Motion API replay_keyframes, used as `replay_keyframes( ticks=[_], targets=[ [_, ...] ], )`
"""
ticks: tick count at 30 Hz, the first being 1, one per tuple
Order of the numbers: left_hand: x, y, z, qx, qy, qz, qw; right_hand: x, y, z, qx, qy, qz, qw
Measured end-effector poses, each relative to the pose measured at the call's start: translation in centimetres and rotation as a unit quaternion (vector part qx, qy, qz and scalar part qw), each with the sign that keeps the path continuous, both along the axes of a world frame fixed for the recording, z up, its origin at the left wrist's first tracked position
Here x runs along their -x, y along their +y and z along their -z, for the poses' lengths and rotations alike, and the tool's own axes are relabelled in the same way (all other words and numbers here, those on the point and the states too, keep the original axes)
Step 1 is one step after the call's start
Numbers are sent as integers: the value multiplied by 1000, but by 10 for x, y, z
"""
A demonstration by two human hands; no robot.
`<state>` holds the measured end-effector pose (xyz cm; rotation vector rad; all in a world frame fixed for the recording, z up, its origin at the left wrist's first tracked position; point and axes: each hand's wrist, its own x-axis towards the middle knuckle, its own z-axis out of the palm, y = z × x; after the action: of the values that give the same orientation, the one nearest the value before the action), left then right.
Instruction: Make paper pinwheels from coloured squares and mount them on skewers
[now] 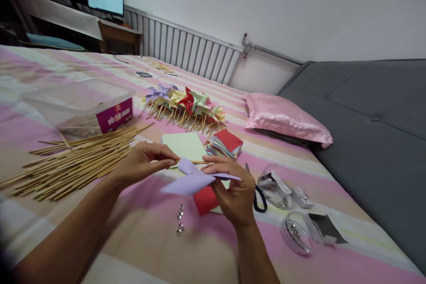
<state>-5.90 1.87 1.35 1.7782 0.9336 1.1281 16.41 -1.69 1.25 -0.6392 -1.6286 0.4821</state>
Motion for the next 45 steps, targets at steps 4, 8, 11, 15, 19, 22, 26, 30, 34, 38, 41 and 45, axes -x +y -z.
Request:
replay_keyframes(
  ticks=[4,8,11,15,19,22,26,30,34,38,41,45],
  targets=[
    [2,0,-2,-4,12,-26,1000,-1,1,-2,-21,-38,20,999],
    [5,1,-3,-13,37,-53,998,-1,0,-7,-43,-100,52,993],
    [8,3,-2,-34,57,-98,993,-3,0,-10,-47,-147,60,986],
    [13,7,1,-74,97,-145,982,-4,1,-10,-45,-189,54,979],
    [17,12,3,-103,152,-243,953,-3,2,-9,-38,-193,50,979],
    [15,10,1,-101,150,-255,950,-2,3,-6,-39,-200,55,977],
    [6,1,-5,-95,122,-149,977,0,6,0,-85,-203,102,970],
    [0,-6,-11,-84,108,-87,987,1,7,5,-131,-206,148,958],
    [-1,-9,-12,-69,90,-72,991,2,6,4,-149,-199,161,955],
    [0,-10,-13,-54,83,-59,993,3,5,3,-162,-193,168,953],
    [0,-11,-13,-31,78,-43,996,3,5,3,-169,-189,177,951],
    [0,-11,-13,-10,73,-25,997,3,4,3,-164,-190,182,951]
  ],
)
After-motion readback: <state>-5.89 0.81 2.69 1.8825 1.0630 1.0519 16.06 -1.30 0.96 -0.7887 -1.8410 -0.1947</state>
